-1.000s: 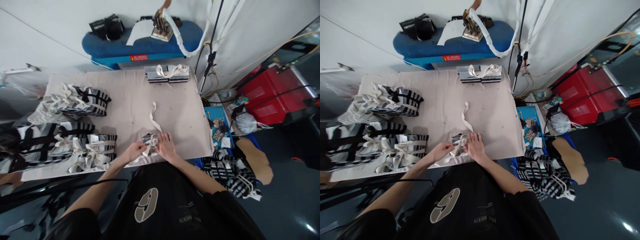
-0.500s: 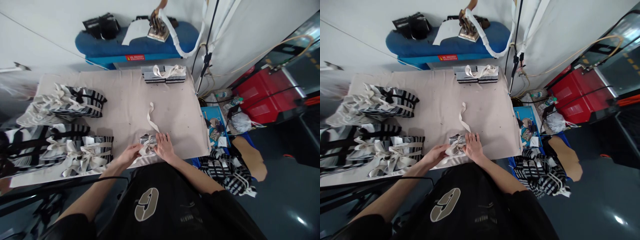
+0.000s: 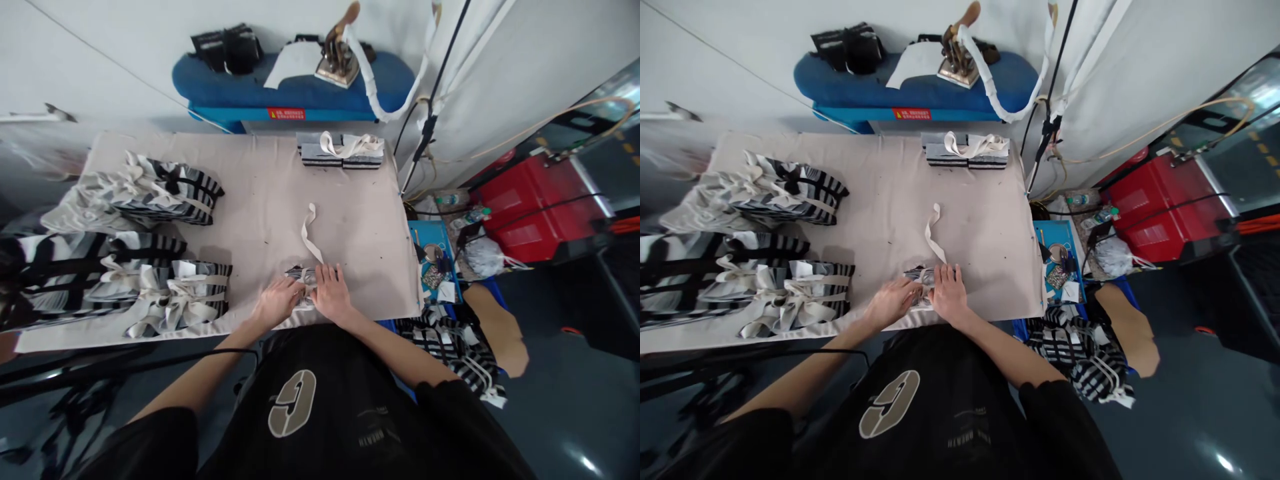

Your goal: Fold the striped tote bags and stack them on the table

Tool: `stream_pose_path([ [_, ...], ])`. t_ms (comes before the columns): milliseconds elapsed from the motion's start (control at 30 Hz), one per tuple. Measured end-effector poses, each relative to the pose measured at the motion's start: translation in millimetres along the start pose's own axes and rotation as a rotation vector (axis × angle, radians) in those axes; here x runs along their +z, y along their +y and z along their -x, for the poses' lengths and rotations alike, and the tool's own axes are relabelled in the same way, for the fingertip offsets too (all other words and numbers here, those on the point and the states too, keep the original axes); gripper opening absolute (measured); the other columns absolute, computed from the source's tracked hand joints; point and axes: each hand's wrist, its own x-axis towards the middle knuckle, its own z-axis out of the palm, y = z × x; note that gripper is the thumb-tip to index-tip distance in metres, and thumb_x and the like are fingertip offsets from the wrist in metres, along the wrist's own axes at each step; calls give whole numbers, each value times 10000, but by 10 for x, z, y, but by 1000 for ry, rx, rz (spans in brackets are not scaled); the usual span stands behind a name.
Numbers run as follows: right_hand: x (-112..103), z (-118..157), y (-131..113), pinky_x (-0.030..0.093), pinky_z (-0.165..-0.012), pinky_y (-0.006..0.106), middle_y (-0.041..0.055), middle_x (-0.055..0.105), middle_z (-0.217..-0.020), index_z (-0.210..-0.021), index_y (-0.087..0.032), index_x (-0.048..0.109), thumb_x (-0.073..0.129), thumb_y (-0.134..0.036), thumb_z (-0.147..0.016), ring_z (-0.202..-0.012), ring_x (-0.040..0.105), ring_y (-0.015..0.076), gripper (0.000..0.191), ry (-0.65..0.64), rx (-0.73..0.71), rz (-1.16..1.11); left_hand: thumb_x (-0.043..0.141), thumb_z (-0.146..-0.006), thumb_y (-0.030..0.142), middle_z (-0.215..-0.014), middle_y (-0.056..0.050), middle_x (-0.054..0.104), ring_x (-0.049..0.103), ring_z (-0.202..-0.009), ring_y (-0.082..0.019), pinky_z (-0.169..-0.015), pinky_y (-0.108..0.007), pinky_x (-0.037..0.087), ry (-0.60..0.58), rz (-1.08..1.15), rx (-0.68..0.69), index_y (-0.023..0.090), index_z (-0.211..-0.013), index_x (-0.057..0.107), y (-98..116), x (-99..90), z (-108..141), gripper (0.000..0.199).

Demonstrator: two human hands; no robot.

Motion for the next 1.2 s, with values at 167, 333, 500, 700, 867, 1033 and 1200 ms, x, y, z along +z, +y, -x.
stream_pose_path([
  [167, -59, -89, -25, 203, -1265, 571, 306, 516, -1506, -1515, 39, 406, 586, -358, -969, -1448, 433, 397, 698, -35, -44, 33, 545, -944, 173, -1048, -120, 660, 618, -1016, -287, -854, -376, 471, -49, -269, -25, 213, -1140, 686, 65, -14, -88, 245],
  [333, -21, -151, -25, 212, -1269, 535, 274, 538, -1497, -1513, 18, 412, 595, -354, -964, -1446, 438, 373, 687, -55, -94, -15, 563, -961, 210, -1083, -118, 653, 590, -1033, -270, -860, -374, 457, -68, -244, 75, 218, -1072, 692, 19, -125, -178, 170],
  [500, 41, -136, 12, 231, -1263, 524, 255, 574, -1441, -1506, 5, 413, 586, -356, -966, -1392, 470, 358, 672, -26, -99, -27, 613, -929, 191, -1043, -128, 660, 577, -1051, -293, -869, -399, 430, -103, -238, 117, 214, -981, 715, -40, -254, -285, 117],
  [700, 73, -94, 52, 237, -1262, 521, 235, 579, -1418, -1498, -21, 423, 616, -378, -947, -1368, 475, 359, 685, -8, -100, -22, 615, -969, 249, -1069, -106, 671, 586, -1022, -263, -874, -373, 413, -143, -191, 239, 226, -1025, 728, -188, -260, -336, 129],
  [867, 76, -91, 43, 225, -1266, 531, 226, 579, -1423, -1497, -39, 425, 617, -405, -953, -1371, 472, 356, 683, -10, -88, -27, 609, -958, 199, -1080, -108, 672, 581, -1044, -272, -885, -384, 396, -163, -206, 327, 231, -1012, 711, -166, -264, -393, 120],
  [1033, 78, -88, 29, 224, -1267, 528, 226, 583, -1408, -1491, -29, 430, 607, -415, -961, -1364, 469, 356, 679, -8, -86, -23, 588, -959, 187, -1120, -114, 680, 570, -1077, -278, -888, -389, 385, -223, -258, 431, 229, -980, 701, -153, -319, -479, 122],
  [1200, 97, -92, 33, 226, -1265, 522, 218, 595, -1379, -1484, -33, 438, 627, -411, -947, -1350, 478, 350, 683, -14, -75, -22, 588, -960, 206, -1148, -118, 687, 563, -1063, -276, -880, -389, 381, -251, -341, 560, 211, -1035, 698, -214, -310, -525, 133],
])
